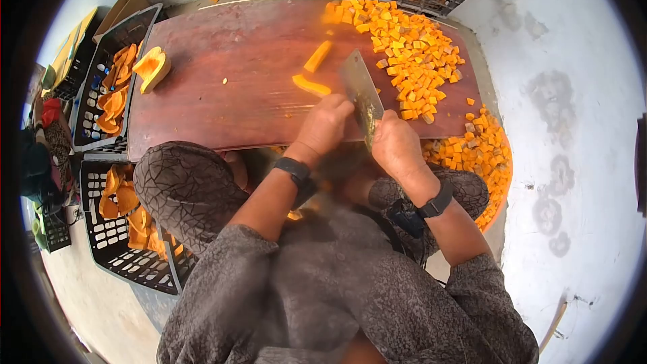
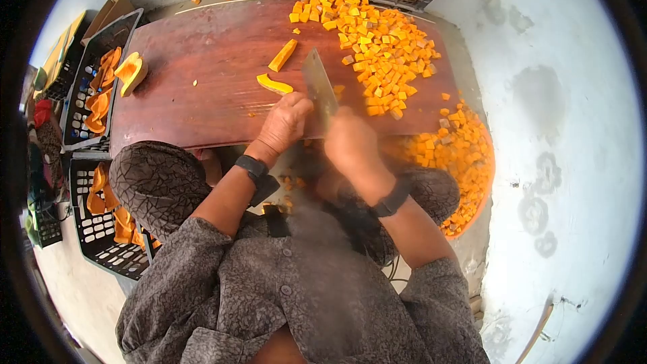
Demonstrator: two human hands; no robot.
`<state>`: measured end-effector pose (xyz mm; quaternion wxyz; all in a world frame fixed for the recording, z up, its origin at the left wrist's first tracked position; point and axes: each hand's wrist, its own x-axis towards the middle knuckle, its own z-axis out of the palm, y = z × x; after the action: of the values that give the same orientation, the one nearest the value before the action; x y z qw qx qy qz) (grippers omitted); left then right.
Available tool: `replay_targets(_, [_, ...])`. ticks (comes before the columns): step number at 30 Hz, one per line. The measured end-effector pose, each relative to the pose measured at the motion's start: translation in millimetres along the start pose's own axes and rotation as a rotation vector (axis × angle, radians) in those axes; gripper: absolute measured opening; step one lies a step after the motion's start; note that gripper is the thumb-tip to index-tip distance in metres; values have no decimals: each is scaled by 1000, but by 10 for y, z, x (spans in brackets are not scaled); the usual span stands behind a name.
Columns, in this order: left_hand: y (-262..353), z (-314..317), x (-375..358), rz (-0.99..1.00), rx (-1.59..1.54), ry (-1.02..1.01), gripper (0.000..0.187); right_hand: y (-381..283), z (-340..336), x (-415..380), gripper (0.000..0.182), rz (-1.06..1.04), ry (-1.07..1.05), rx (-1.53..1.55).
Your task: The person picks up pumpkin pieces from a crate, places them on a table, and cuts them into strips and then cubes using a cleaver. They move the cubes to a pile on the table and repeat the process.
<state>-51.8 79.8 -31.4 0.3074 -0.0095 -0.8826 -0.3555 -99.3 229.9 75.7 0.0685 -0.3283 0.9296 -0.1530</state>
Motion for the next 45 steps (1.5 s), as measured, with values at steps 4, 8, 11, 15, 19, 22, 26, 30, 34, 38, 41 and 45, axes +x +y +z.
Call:
replay_targets(4, [-7,3,44,42,-48,28,16,80,147,151,16,-38,10,-29])
replay_targets(8, [15,-25,88,9,-43,-8,17,56,243,308,16,-24,50,-16])
replay_targets(11, [-9,-50,69,27,-50,45,12,-14,298,413,18,77,121,19])
replay_targets(15, [-113,-74,76,80,-10,-113,13,17,304,498,18,149,153,-4])
replay_targets(19, [-21,-89,46,-58,-99,-26,20,68,252,520,18,136,135,-9])
replay_targets(22, [104,-140,105,10,-55,30,7,12,265,440,19,124,117,-47])
replay_targets(26, [-16,91,136,7,-48,-14,7,-75,234,324,19,93,86,14])
replay_targets(30, [10,127,113,55,-33,21,5,-128,278,280,17,124,74,-69])
replay_targets(34, [-43,188,141,-4,26,33,6,17,365,579,18,95,161,-102])
replay_targets(38, [-86,216,146,2,67,27,6,47,423,778,18,33,225,-89])
replay_targets(41, [-61,171,89,2,90,-30,7,150,433,813,18,103,226,-120])
replay_targets(45, [18,-18,119,-19,3,-3,9,372,226,625,18,156,301,-174])
